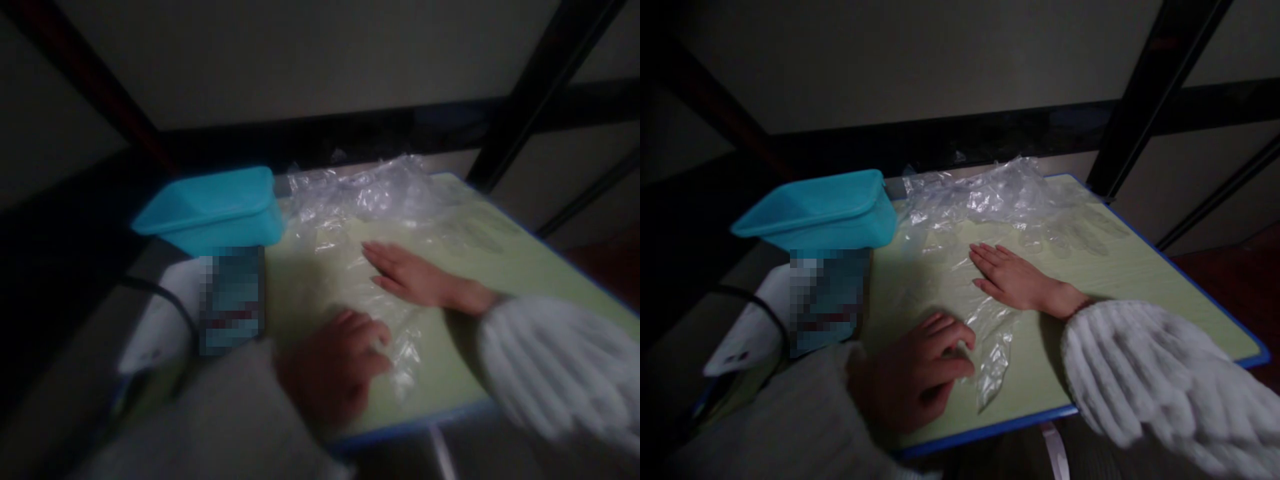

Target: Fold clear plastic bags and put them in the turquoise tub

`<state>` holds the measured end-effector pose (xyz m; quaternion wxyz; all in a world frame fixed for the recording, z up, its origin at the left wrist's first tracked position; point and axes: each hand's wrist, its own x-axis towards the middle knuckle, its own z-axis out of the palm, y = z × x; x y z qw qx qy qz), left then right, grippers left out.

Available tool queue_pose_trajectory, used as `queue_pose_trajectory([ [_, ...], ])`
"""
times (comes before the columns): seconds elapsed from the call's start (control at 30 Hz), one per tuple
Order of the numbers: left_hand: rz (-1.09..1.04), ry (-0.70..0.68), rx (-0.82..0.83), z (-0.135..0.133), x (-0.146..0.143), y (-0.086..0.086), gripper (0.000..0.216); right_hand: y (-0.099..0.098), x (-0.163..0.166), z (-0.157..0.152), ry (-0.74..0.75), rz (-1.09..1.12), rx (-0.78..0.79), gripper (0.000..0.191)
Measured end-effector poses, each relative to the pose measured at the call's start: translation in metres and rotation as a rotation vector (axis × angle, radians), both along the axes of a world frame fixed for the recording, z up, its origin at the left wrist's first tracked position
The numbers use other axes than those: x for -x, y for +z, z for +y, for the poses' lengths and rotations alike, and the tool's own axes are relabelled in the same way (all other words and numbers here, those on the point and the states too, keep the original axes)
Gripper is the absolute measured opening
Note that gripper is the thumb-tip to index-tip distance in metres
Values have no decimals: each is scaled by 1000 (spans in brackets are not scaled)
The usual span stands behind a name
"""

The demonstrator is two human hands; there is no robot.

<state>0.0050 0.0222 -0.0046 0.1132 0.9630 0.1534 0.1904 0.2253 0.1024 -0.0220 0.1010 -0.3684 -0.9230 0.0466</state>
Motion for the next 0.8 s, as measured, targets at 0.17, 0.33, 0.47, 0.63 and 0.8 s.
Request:
queue_pose_trajectory([
  [0.17,-23,33,-62,5,0,-5,11,1,0,0,-4,-3,7,59],
  [0.33,-226,29,139,6,-5,-6,10,-1,-1,1,-1,5,0,59],
  [0.47,-231,97,322,3,-6,-2,12,-3,-1,1,1,26,6,59],
  [0.63,-152,147,247,2,-6,-4,13,-3,-1,1,12,72,19,58],
  [0.8,-109,32,155,3,-3,3,19,-1,-1,1,8,58,27,58],
])
